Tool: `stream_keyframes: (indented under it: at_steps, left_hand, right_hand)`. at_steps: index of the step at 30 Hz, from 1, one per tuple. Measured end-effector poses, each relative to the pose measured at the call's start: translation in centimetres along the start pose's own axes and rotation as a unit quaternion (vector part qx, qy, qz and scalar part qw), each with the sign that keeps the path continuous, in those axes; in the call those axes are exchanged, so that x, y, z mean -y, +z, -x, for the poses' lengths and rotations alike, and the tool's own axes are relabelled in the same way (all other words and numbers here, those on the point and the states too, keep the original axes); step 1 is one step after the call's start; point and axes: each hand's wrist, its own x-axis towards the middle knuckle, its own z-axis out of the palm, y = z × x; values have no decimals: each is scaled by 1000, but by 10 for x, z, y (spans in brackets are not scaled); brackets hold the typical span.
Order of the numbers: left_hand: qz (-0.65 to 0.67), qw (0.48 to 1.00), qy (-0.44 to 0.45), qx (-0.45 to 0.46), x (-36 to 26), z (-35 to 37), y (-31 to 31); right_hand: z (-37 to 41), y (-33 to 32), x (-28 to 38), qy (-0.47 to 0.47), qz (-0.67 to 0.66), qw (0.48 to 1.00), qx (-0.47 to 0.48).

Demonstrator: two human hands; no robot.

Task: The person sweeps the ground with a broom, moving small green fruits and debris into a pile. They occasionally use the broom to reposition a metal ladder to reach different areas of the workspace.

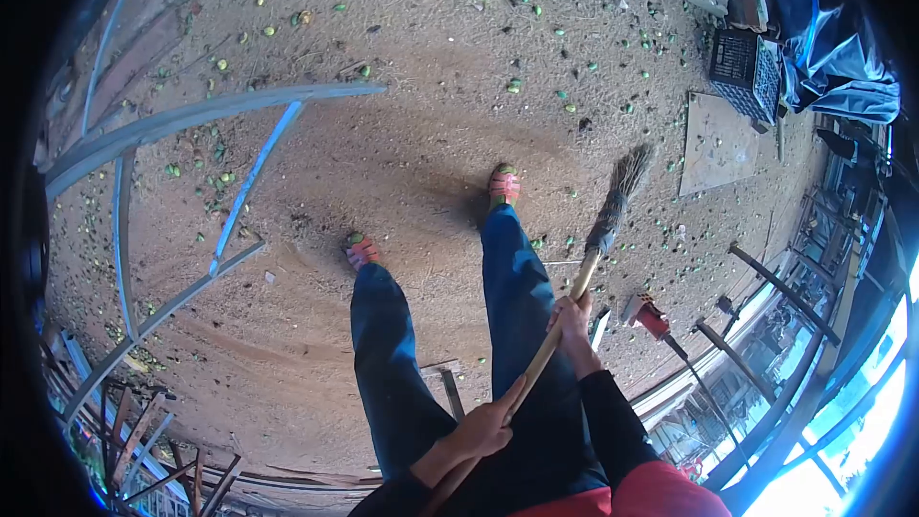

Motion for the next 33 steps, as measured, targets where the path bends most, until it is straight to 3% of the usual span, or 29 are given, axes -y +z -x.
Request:
stream_keyframes:
  at_steps: [2, 4, 5, 6, 8, 10, 12, 13, 15, 16, 18, 19, 20, 21, 22, 24, 26, 28, 30, 33]
  left_hand:
    - [0, 1000, -16, 3, -27, -74, -22]
    - [-42, 997, -63, -16, -53, -106, -43]
    - [26, 994, -87, -65, -60, -98, -47]
    - [89, 983, -117, -114, -68, -78, -46]
    - [107, 970, -127, -180, -91, -28, -21]
    - [53, 949, -166, -265, -129, 16, 16]
    - [44, 884, -243, -396, -153, 40, 58]
    - [39, 881, -242, -404, -172, 32, 70]
    - [28, 770, -321, -550, -216, 19, 89]
    - [138, 731, -354, -566, -235, 14, 85]
    - [162, 749, -274, -581, -220, 20, 103]
    - [160, 750, -271, -582, -228, 10, 103]
    - [14, 838, -249, -485, -240, 2, 102]
    - [-131, 894, -216, -370, -248, -9, 99]
    - [-131, 895, -215, -369, -252, -22, 94]
    - [35, 969, -191, -155, -258, -64, 77]
    - [-3, 981, -192, -12, -256, -143, 63]
    - [-20, 997, -72, 1, -235, -221, 55]
    - [-82, 994, -68, 10, -213, -277, 39]
    - [17, 989, -111, -96, -216, -262, 8]
  right_hand:
    - [-83, -6, 9, 24, 4, 1000, -18]
    - [-130, 24, 8, 6, -29, 998, 62]
    - [-97, 63, 48, 17, -17, 998, 65]
    - [-93, 76, 42, -8, -23, 995, 93]
    - [-44, 88, 46, -40, 25, 990, 133]
    - [13, 92, 74, 19, 69, 971, 227]
    - [53, 104, 86, 0, 113, 937, 331]
    - [67, 115, 100, -12, 163, 909, 383]
    - [94, 145, 107, -87, 169, 868, 458]
    - [97, 152, 113, -111, 139, 885, 431]
    - [83, 117, 154, -60, 79, 893, 439]
    - [68, 93, 163, -26, 33, 905, 423]
    - [53, 63, 171, 10, -12, 915, 404]
    - [35, 30, 179, 33, -57, 930, 362]
    - [16, -5, 189, 55, -101, 941, 320]
    - [-34, -63, 189, 7, -161, 970, 180]
    - [-90, -111, 196, 7, -139, 988, 68]
    - [-164, -137, 182, 1, -127, 992, 5]
    - [-221, -129, 182, -20, -125, 992, 6]
    - [-244, -47, 178, -26, -60, 995, 73]
